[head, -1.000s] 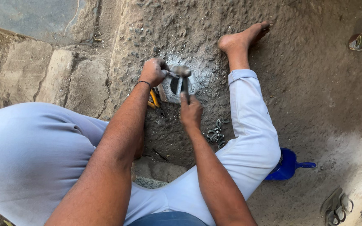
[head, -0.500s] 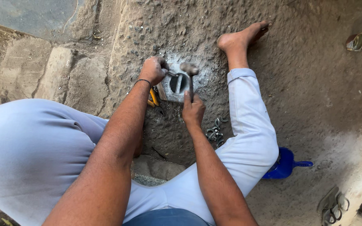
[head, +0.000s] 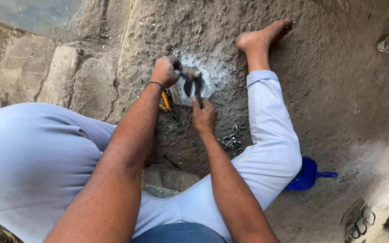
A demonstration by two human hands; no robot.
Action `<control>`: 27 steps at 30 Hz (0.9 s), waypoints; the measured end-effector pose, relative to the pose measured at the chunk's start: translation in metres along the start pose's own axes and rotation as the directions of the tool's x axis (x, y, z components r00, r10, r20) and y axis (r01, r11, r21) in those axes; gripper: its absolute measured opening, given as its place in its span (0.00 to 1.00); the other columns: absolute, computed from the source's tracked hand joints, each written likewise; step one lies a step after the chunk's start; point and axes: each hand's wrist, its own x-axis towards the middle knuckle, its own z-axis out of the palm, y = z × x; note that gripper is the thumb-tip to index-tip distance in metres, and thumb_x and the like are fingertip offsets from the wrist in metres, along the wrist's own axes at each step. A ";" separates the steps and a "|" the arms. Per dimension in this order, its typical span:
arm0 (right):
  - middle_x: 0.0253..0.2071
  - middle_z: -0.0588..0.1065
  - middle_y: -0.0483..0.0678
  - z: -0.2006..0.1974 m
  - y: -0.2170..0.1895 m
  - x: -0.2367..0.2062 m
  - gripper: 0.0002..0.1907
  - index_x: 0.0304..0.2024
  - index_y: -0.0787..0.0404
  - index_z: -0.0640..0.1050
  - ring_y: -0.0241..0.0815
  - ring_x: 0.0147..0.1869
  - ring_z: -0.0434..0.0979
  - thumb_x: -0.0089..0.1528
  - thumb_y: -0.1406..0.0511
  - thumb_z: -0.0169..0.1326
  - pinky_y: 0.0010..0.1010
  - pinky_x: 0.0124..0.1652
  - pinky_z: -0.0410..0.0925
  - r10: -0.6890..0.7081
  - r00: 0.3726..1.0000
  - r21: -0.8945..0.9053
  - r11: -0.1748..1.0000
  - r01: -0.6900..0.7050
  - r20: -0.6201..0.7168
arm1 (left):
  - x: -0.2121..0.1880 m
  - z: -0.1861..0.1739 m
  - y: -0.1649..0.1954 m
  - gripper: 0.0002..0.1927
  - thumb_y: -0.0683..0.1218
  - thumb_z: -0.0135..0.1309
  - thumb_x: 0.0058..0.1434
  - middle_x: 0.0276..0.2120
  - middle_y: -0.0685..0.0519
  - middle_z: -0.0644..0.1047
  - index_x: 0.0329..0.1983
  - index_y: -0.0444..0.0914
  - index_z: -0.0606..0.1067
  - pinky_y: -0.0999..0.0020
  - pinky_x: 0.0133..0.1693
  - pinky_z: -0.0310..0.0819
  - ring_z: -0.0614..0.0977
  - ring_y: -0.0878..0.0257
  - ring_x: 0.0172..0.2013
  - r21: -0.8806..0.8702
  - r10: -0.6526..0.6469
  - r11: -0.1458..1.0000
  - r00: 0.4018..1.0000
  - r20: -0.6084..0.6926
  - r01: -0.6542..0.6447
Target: The person sits on the ground and uses a hammer and chisel to shape a metal ring placed on a stone block. They repeatedly strike the chisel to cut or refine the metal, occasionally adjusting the ring's position.
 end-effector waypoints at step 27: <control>0.35 0.81 0.55 0.017 0.004 0.000 0.22 0.35 0.62 0.83 0.50 0.41 0.82 0.60 0.49 0.63 0.43 0.46 0.72 -0.057 0.924 -0.187 0.973 0.136 0.377 | -0.004 -0.016 0.016 0.06 0.38 0.60 0.58 0.36 0.46 0.83 0.39 0.39 0.80 0.61 0.44 0.79 0.84 0.56 0.38 0.046 0.064 0.997 0.989 -0.131 -0.059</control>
